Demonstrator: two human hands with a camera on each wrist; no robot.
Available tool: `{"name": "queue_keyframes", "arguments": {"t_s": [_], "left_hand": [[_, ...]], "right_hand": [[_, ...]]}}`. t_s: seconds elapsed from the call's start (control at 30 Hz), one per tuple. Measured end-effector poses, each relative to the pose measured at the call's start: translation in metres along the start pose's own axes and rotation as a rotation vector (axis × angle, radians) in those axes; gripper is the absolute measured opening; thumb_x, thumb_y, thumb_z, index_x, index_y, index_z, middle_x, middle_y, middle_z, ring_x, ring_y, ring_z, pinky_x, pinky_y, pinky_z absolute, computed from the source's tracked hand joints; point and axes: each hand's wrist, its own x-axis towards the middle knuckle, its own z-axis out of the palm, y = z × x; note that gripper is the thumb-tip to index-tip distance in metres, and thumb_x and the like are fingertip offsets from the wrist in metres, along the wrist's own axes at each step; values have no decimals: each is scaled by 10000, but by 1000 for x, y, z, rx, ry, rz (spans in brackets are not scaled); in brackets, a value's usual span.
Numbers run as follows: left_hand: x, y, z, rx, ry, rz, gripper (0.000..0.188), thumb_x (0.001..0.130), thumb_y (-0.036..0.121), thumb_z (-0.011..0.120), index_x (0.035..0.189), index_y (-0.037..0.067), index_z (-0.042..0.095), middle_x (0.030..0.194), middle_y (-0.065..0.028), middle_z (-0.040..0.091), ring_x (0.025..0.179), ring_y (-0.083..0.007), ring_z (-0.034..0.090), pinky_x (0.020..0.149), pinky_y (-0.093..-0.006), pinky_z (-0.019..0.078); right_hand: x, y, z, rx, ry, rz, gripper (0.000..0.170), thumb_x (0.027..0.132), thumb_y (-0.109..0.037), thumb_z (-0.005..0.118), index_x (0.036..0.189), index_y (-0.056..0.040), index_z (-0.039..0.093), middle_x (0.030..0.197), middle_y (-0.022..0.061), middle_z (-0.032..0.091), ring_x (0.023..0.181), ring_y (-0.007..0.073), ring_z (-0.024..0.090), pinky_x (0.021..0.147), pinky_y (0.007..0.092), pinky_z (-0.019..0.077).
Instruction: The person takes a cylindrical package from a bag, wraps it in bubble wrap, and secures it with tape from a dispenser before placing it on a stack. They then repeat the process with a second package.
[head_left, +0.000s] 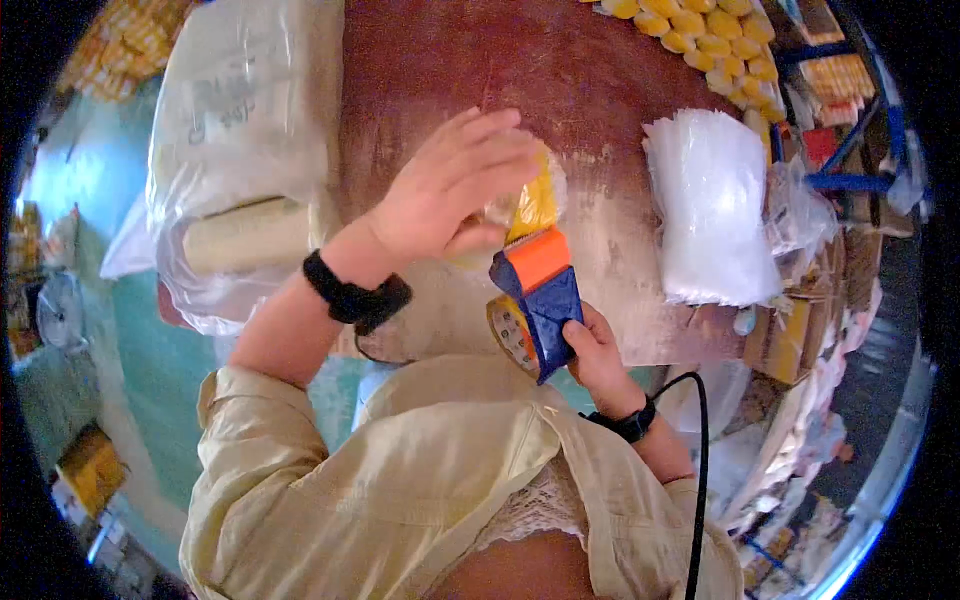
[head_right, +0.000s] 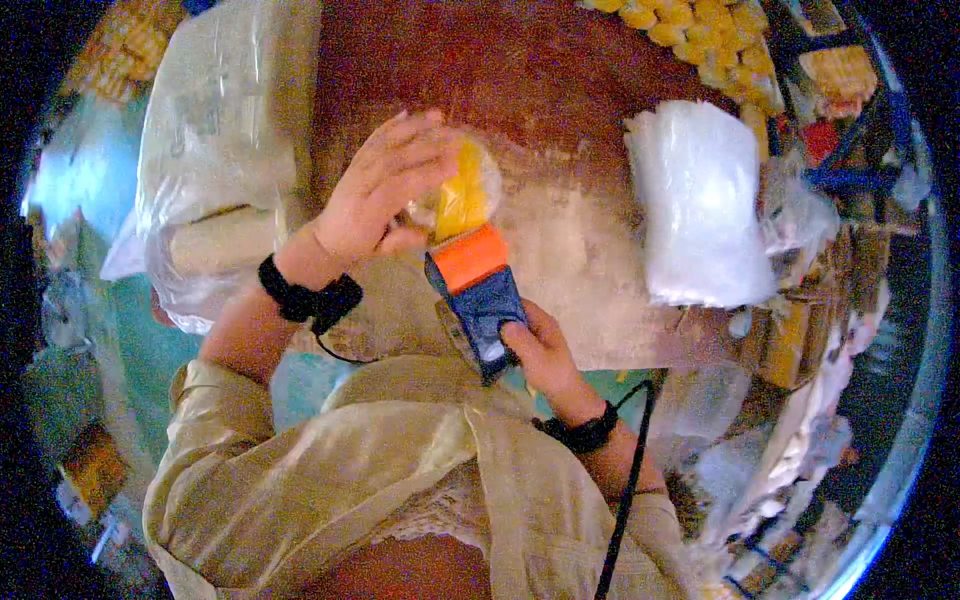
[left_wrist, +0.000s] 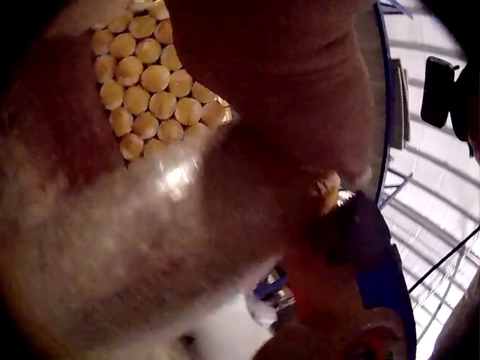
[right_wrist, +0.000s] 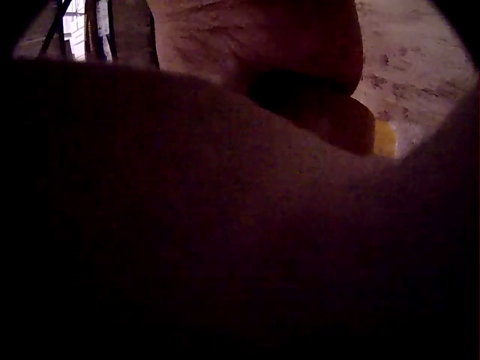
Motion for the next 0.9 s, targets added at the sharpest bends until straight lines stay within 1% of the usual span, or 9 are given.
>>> {"name": "queue_keyframes", "arguments": {"t_s": [0.07, 0.1, 0.2, 0.37, 0.43, 0.57, 0.67, 0.8, 0.9], "left_hand": [[3, -1, -13, 32, -198, 87, 501, 667, 320, 656, 1083, 81, 508, 1234, -90, 479, 1190, -307, 406, 997, -464, 304], [2, -7, -15, 33, -279, 168, 606, 685, 412, 650, 1159, 81, 469, 1254, -116, 461, 1193, -348, 400, 981, -498, 310], [8, -10, -19, 14, -370, 235, 612, 660, 349, 690, 1174, 105, 463, 1255, -117, 456, 1190, -344, 403, 983, -481, 318], [25, -15, -11, 19, -409, 50, 694, 574, 220, 757, 1194, 135, 457, 1269, -137, 419, 1218, -328, 355, 987, -453, 321], [34, -22, 1, -16, -383, -73, 711, 552, 155, 761, 1194, 130, 456, 1266, -145, 409, 1216, -321, 346, 992, -430, 318], [48, -60, 44, -112, -234, -253, 667, 544, 63, 718, 1161, 109, 468, 1210, -148, 430, 1170, -314, 376, 995, -379, 318], [53, -83, 71, -78, -139, -316, 611, 559, 40, 690, 1129, 103, 480, 1146, -143, 458, 1128, -315, 404, 982, -365, 329], [49, -105, 89, 16, -103, -425, 559, 585, 36, 670, 1109, 100, 487, 1097, -139, 478, 1093, -316, 422, 967, -366, 339], [22, -137, 107, -152, -78, -642, 488, 624, 122, 693, 1075, 75, 513, 1078, -161, 484, 1054, -314, 448, 934, -370, 367]], "right_hand": [[1, 5, -3, -10, -46, -33, 378, 872, -210, 499, 1176, 13, 465, 979, 28, 585, 873, 108, 539, 790, 254, 438], [1, 6, -5, -12, -72, -40, 377, 872, -216, 501, 1172, 10, 471, 976, 25, 585, 867, 107, 539, 789, 253, 437], [4, 11, -8, 14, -129, -73, 378, 867, -241, 514, 1153, 5, 489, 957, 20, 587, 853, 104, 540, 783, 249, 437], [19, -1, -1, 185, -9, -102, 418, 855, -306, 521, 1124, 15, 508, 940, 35, 605, 851, 119, 568, 752, 260, 466], [31, -10, -14, 378, -111, -98, 413, 863, -307, 502, 1121, 16, 509, 955, 55, 610, 854, 143, 582, 743, 275, 480], [64, -40, -17, 524, 122, -100, 371, 874, -379, 427, 821, -25, 524, 581, 90, 546, 507, 182, 542, 474, 294, 445], [85, -61, -21, 591, 222, -93, 332, 879, -352, 440, 833, -40, 543, 621, 94, 573, 543, 188, 562, 512, 289, 464], [116, -70, -39, 673, 168, 19, 270, 876, -315, 471, 857, -63, 567, 712, 89, 609, 607, 190, 585, 608, 287, 496], [145, -80, -39, 686, 112, 94, 286, 874, -317, 488, 945, -58, 584, 839, 77, 629, 682, 191, 604, 652, 314, 524]]}}
